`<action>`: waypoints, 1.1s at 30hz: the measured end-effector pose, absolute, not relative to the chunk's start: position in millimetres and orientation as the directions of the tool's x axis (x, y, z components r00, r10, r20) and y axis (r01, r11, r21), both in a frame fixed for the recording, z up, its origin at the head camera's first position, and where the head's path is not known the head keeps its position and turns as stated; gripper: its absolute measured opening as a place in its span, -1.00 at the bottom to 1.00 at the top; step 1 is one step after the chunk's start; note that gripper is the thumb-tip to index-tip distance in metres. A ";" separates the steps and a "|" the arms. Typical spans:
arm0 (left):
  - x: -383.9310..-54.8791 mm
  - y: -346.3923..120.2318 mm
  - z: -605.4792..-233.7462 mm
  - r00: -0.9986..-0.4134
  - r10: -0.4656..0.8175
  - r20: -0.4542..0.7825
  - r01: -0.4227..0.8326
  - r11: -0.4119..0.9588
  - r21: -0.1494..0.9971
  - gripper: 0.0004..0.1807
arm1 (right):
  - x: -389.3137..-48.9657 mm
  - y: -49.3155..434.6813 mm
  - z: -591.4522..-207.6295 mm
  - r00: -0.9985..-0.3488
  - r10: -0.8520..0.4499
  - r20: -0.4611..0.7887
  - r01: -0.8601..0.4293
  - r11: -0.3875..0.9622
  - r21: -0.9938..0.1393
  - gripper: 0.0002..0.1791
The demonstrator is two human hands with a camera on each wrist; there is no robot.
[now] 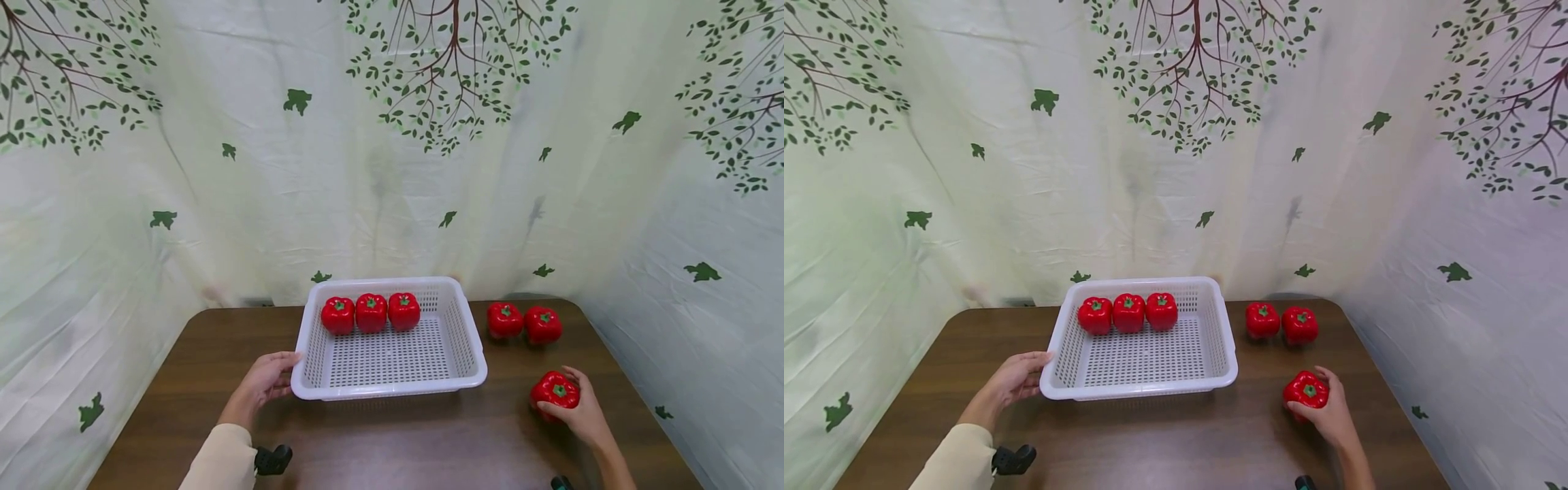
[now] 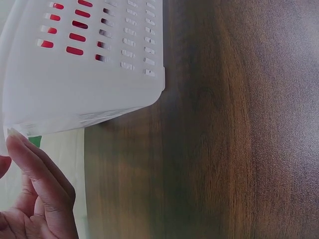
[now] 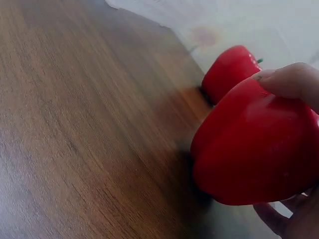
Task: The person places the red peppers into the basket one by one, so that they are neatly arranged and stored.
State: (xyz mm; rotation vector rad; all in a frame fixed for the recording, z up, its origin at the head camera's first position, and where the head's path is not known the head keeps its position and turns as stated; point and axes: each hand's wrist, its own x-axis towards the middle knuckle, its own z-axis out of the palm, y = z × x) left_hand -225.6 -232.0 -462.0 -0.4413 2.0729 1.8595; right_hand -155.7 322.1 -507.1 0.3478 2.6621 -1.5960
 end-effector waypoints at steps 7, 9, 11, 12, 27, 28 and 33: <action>-226.0 -232.3 -461.8 -0.901 -0.017 -0.434 -0.433 0.107 0.895 -0.44 | -156.5 323.8 -503.1 -0.962 0.192 -0.192 0.262 0.461 -0.848 0.01; -226.4 -232.0 -461.5 -0.901 -0.017 -0.434 -0.433 0.109 0.895 -0.45 | -157.1 324.8 -501.9 -0.960 0.192 -0.206 0.274 0.477 -0.835 0.01; -226.5 -231.9 -462.1 -0.901 -0.017 -0.434 -0.433 0.109 0.895 -0.46 | -157.2 325.9 -501.2 -0.959 0.189 -0.211 0.279 0.495 -0.823 0.01; -226.6 -231.8 -462.2 -0.901 -0.018 -0.434 -0.433 0.106 0.895 -0.47 | -157.0 326.4 -501.1 -0.959 0.186 -0.212 0.279 0.502 -0.818 0.00; -224.8 -232.1 -463.1 -0.904 -0.014 -0.427 -0.427 0.100 0.899 -0.48 | -159.5 322.4 -494.7 -0.979 0.143 -0.147 0.200 0.523 -0.829 -0.06; -224.9 -232.5 -463.4 -0.904 -0.010 -0.428 -0.427 0.102 0.899 -0.47 | -160.3 321.2 -493.1 -0.980 0.141 -0.140 0.194 0.521 -0.832 -0.06; -225.3 -233.9 -464.0 -0.902 -0.017 -0.432 -0.432 0.100 0.897 -0.48 | -167.5 313.0 -481.6 -0.986 0.132 -0.103 0.157 0.517 -0.842 -0.08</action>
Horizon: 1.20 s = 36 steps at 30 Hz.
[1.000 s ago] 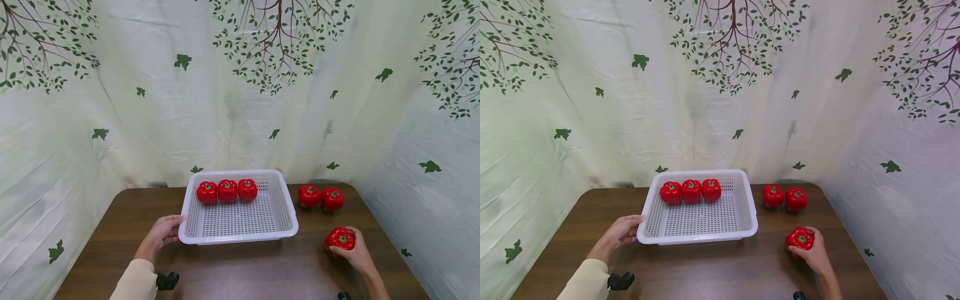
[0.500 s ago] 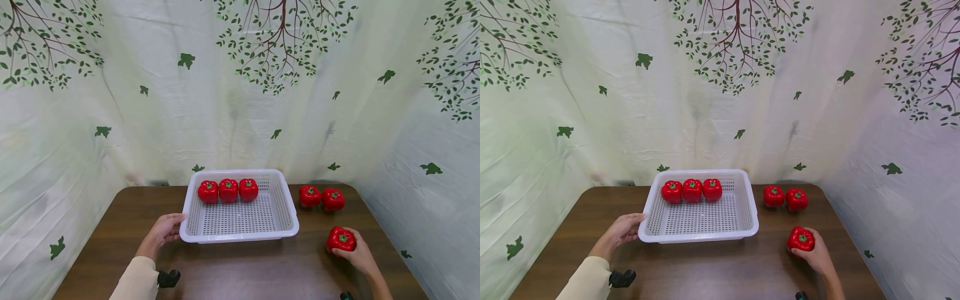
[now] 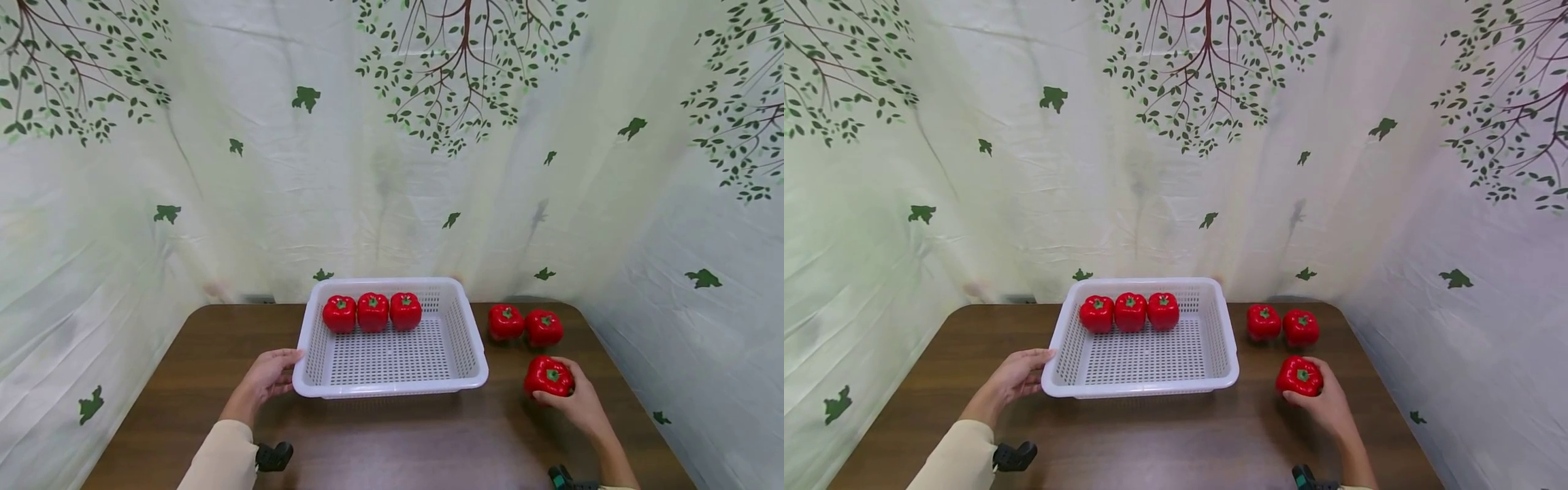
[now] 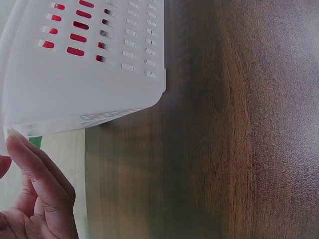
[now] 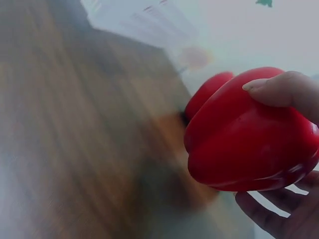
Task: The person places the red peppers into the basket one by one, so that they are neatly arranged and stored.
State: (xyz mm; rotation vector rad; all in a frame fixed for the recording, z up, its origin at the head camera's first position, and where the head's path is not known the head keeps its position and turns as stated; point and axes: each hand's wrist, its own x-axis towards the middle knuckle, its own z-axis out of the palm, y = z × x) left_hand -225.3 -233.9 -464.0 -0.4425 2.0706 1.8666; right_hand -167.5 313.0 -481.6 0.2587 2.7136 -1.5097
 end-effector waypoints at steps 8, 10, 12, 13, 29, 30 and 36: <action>-224.2 -233.6 -463.5 -0.900 -0.018 -0.434 -0.434 0.114 0.894 -0.43 | -179.6 300.2 -462.9 -0.990 0.120 -0.068 0.121 0.522 -0.844 -0.05; -223.4 -234.1 -463.0 -0.900 -0.015 -0.435 -0.434 0.114 0.894 -0.42 | -182.3 296.3 -459.0 -0.992 0.112 -0.050 0.101 0.518 -0.849 -0.06; -223.3 -234.9 -462.7 -0.901 -0.011 -0.433 -0.432 0.113 0.895 -0.42 | -185.2 291.8 -454.2 -0.994 0.104 -0.034 0.083 0.513 -0.854 -0.07; -223.4 -235.2 -462.5 -0.902 -0.010 -0.432 -0.430 0.110 0.896 -0.42 | -186.8 289.6 -451.7 -0.995 0.097 -0.026 0.072 0.508 -0.858 -0.07; -225.4 -234.4 -464.0 -0.905 -0.008 -0.424 -0.423 0.109 0.900 -0.44 | -219.2 239.1 -415.3 -0.998 0.018 0.063 -0.045 0.505 -0.862 -0.02; -225.7 -234.4 -463.7 -0.906 -0.006 -0.424 -0.422 0.107 0.900 -0.43 | -222.2 233.8 -414.3 -0.998 0.016 0.067 -0.050 0.499 -0.865 -0.02; -226.1 -234.2 -464.1 -0.903 -0.010 -0.430 -0.429 0.096 0.898 -0.46 | -239.3 201.3 -411.7 -0.998 -0.012 0.059 -0.059 0.450 -0.891 0.00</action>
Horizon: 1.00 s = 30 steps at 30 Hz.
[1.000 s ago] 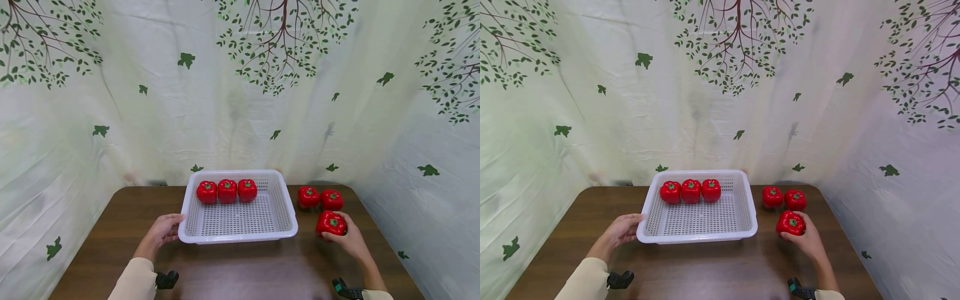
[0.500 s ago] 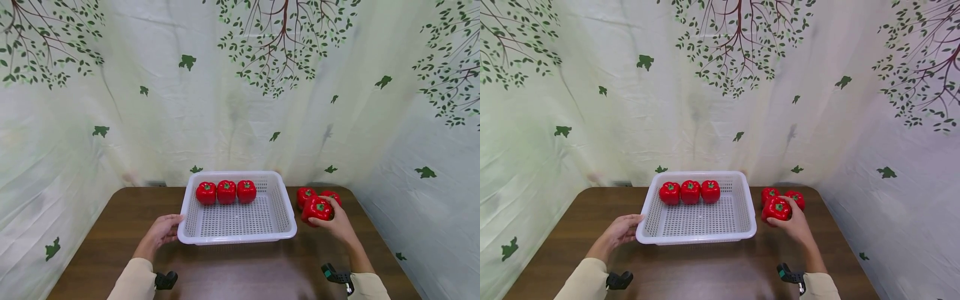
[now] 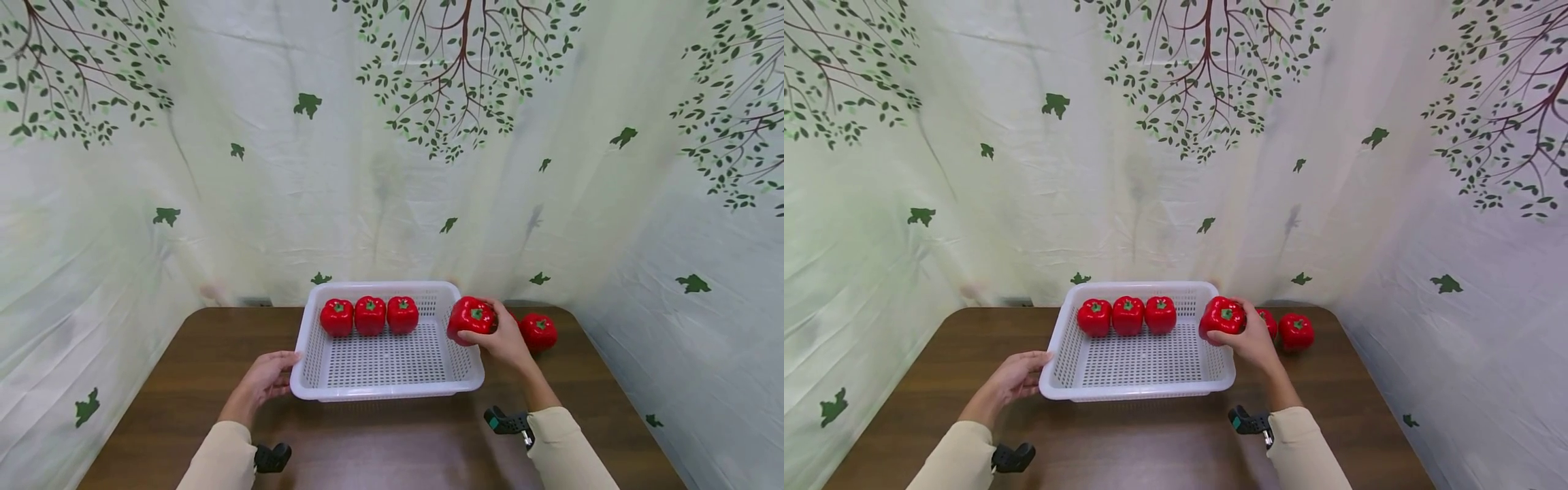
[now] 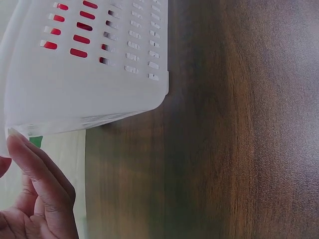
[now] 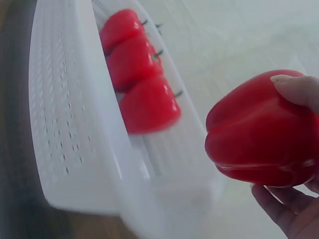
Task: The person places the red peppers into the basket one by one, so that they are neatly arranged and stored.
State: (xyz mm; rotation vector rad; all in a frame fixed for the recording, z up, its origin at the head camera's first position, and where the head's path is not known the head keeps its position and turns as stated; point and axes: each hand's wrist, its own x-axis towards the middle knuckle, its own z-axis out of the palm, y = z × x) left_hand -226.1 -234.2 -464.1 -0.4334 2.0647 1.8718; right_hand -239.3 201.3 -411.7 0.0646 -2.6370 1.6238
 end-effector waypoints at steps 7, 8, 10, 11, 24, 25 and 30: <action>-227.8 -235.0 -465.8 -0.903 -0.012 -0.428 -0.428 0.091 0.899 -0.47 | -257.9 169.0 -415.9 -0.997 -0.052 0.049 -0.067 0.454 -0.888 0.00; -227.9 -235.2 -465.6 -0.905 -0.007 -0.426 -0.425 0.092 0.900 -0.47 | -260.1 164.5 -416.4 -0.997 -0.061 0.047 -0.070 0.445 -0.893 0.01; -228.1 -234.9 -465.1 -0.905 -0.007 -0.425 -0.424 0.089 0.901 -0.48 | -264.1 155.5 -417.1 -0.996 -0.077 0.041 -0.070 0.426 -0.902 0.01; -228.2 -234.8 -464.5 -0.906 -0.005 -0.423 -0.422 0.086 0.902 -0.49 | -265.9 151.0 -417.3 -0.996 -0.086 0.040 -0.072 0.415 -0.907 -0.01; -225.1 -235.0 -464.6 -0.909 -0.002 -0.417 -0.415 0.102 0.904 -0.47 | -288.9 98.1 -425.9 -0.973 -0.229 0.040 -0.141 0.442 -0.886 -0.14; -224.8 -234.8 -464.6 -0.909 -0.004 -0.417 -0.415 0.104 0.904 -0.47 | -290.1 95.4 -427.5 -0.973 -0.230 0.033 -0.138 0.457 -0.879 -0.14; -224.1 -234.9 -463.9 -0.907 -0.012 -0.421 -0.419 0.115 0.900 -0.44 | -295.2 83.9 -433.5 -0.971 -0.238 0.000 -0.119 0.483 -0.867 -0.09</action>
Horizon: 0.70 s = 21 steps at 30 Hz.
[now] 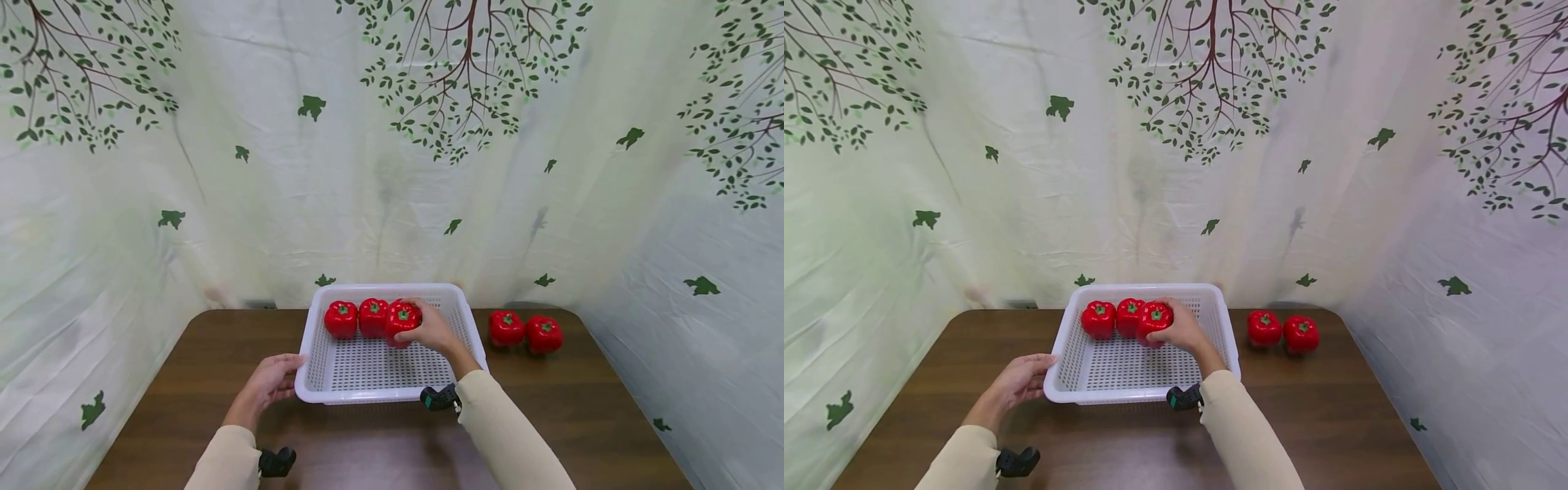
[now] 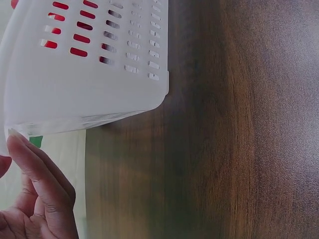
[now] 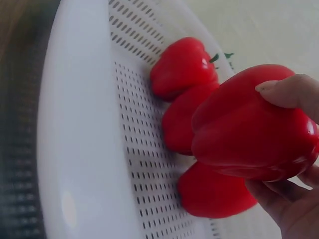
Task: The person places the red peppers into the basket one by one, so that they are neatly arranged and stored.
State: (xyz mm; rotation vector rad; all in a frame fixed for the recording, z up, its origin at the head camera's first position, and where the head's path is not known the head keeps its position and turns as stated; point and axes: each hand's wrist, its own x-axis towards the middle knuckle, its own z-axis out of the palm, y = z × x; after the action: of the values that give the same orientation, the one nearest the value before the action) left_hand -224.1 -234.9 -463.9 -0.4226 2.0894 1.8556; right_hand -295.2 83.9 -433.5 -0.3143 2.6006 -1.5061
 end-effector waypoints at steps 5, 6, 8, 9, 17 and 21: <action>-223.5 -236.5 -464.1 -0.908 -0.019 -0.419 -0.419 0.121 0.900 -0.44 | -299.4 69.3 -434.6 -0.965 -0.261 -0.010 -0.122 0.484 -0.867 -0.10; -223.3 -236.8 -464.3 -0.907 -0.019 -0.420 -0.419 0.124 0.900 -0.44 | -300.0 65.8 -434.6 -0.965 -0.264 -0.016 -0.118 0.482 -0.868 -0.10; -223.5 -237.0 -465.1 -0.908 -0.021 -0.417 -0.417 0.121 0.901 -0.44 | -301.0 58.6 -435.2 -0.964 -0.263 -0.025 -0.109 0.482 -0.869 -0.11; -223.7 -237.2 -465.6 -0.909 -0.019 -0.416 -0.415 0.121 0.902 -0.43 | -301.6 55.2 -435.9 -0.964 -0.266 -0.029 -0.107 0.484 -0.869 -0.11; -224.4 -236.9 -466.3 -0.913 -0.018 -0.409 -0.408 0.111 0.906 -0.44 | -304.0 30.7 -445.0 -0.959 -0.276 -0.070 -0.082 0.502 -0.861 -0.11; -224.0 -234.2 -464.7 -0.913 -0.012 -0.409 -0.408 0.090 0.909 -0.49 | -301.8 23.1 -448.2 -0.959 -0.272 -0.081 -0.066 0.491 -0.868 -0.09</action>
State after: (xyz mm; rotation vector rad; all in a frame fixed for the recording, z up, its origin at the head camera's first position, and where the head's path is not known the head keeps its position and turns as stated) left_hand -224.0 -234.2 -464.7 -0.4170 2.0761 1.8921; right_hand -301.8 23.1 -448.2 -0.2906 2.5283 -1.4585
